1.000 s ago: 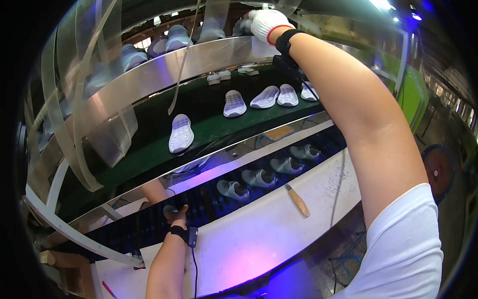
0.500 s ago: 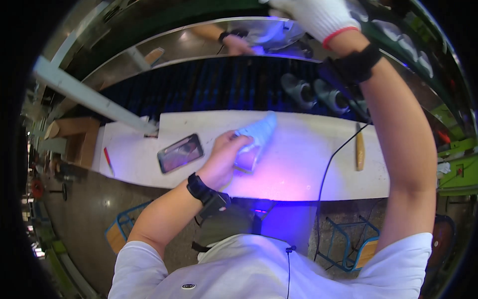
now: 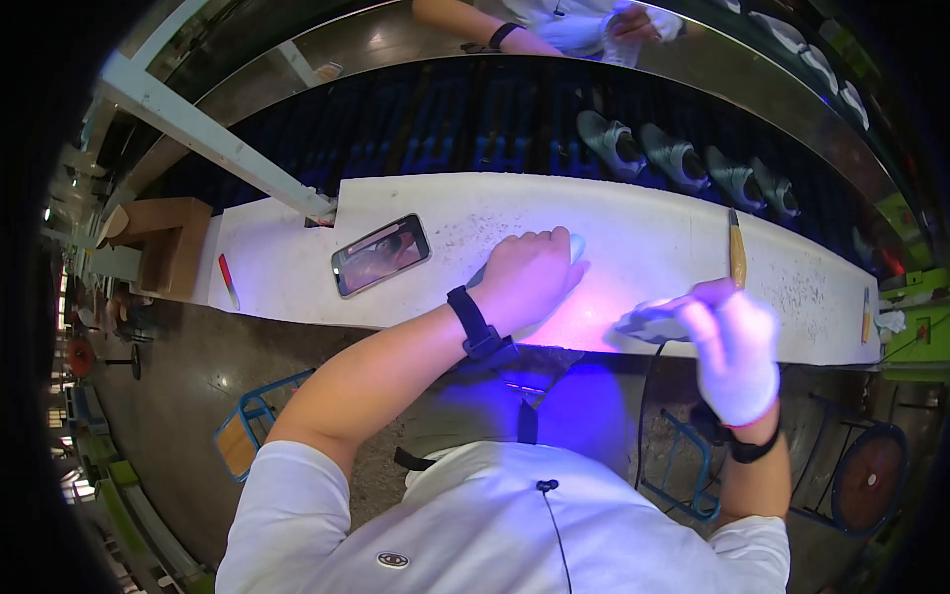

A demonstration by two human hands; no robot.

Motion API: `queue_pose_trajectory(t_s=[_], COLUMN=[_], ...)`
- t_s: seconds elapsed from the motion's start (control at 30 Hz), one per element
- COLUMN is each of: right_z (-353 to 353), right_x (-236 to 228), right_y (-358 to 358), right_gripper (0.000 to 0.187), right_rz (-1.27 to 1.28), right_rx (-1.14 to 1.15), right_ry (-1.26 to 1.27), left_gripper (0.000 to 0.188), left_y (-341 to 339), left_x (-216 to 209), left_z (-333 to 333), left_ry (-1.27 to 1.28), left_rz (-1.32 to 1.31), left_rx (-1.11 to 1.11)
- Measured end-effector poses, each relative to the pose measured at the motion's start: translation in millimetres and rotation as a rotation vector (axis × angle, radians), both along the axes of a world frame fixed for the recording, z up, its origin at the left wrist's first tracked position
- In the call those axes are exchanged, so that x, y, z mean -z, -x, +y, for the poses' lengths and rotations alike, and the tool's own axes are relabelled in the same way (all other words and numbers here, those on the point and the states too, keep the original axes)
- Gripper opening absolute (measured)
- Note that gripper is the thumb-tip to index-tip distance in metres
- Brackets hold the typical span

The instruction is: Inspecting shoe components using a UV light on an assembly line.

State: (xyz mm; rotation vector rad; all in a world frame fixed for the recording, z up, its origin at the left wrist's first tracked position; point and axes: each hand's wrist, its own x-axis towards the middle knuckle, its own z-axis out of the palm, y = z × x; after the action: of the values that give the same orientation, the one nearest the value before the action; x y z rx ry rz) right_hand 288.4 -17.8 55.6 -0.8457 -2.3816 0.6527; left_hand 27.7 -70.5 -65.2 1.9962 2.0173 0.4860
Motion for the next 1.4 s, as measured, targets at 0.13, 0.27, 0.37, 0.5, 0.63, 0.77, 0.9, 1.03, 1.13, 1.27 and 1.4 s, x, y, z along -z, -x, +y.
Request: queue_pose_trajectory(t_s=[0.13, 0.27, 0.37, 0.5, 0.63, 0.77, 0.9, 1.03, 1.13, 1.27, 1.4], right_z=[-22.3, -33.0, -35.4, -48.3, -57.4, -74.7, -80.8, -83.4, -87.2, -83.1, -70.7], right_x=[82.6, 114.7, 101.0, 85.4, 106.5, 101.0, 110.1, 119.1, 120.6, 119.9, 112.2], right_y=[-6.3, -7.0, -5.2, 21.0, 43.2, 55.8, 54.9, 51.0, 45.5, 43.1, 44.2], right_gripper=[0.025, 0.045, 0.042, 0.022, 0.016, 0.024, 0.023, 0.029, 0.033, 0.038, 0.043], right_rz=[0.454, 0.837, 0.85, 0.797, 0.993, 0.959, 0.856, 0.838, 0.803, 0.72, 0.666], right_rx=[0.129, 0.082, -0.018, -0.149, -0.256, -0.16, -0.16, -0.175, -0.148, -0.166, -0.2], right_ry=[0.426, 0.686, 0.773, 0.953, 1.116, 0.924, 0.711, 0.613, 0.662, 0.594, 0.521], left_gripper=[0.037, 0.041, 0.033, 0.025, 0.019, 0.023, 0.038, 0.038, 0.039, 0.045, 0.039], left_y=[-10.0, -32.3, -42.3, -45.2, -29.0, -39.0, -71.1, -73.3, -73.8, -64.7, -39.9], left_x=[-5.0, -6.0, -10.6, -26.1, -26.5, -20.9, -2.3, -5.0, -3.2, -7.3, -31.9], left_z=[-15.9, -50.4, -65.4, -75.8, -94.2, -120.3, -127.9, -133.1, -132.8, -141.8, -123.9], left_ry=[-0.37, -0.492, -0.486, -0.604, -0.53, -0.333, -0.526, -0.474, -0.508, -0.407, -0.296], left_rz=[-0.349, -0.664, -0.709, -0.693, -0.68, -0.884, -1.04, -1.108, -1.113, -1.232, -0.971], left_rx=[0.003, 0.139, 0.097, 0.069, 0.139, -0.007, -0.121, -0.233, -0.234, -0.219, -0.053])
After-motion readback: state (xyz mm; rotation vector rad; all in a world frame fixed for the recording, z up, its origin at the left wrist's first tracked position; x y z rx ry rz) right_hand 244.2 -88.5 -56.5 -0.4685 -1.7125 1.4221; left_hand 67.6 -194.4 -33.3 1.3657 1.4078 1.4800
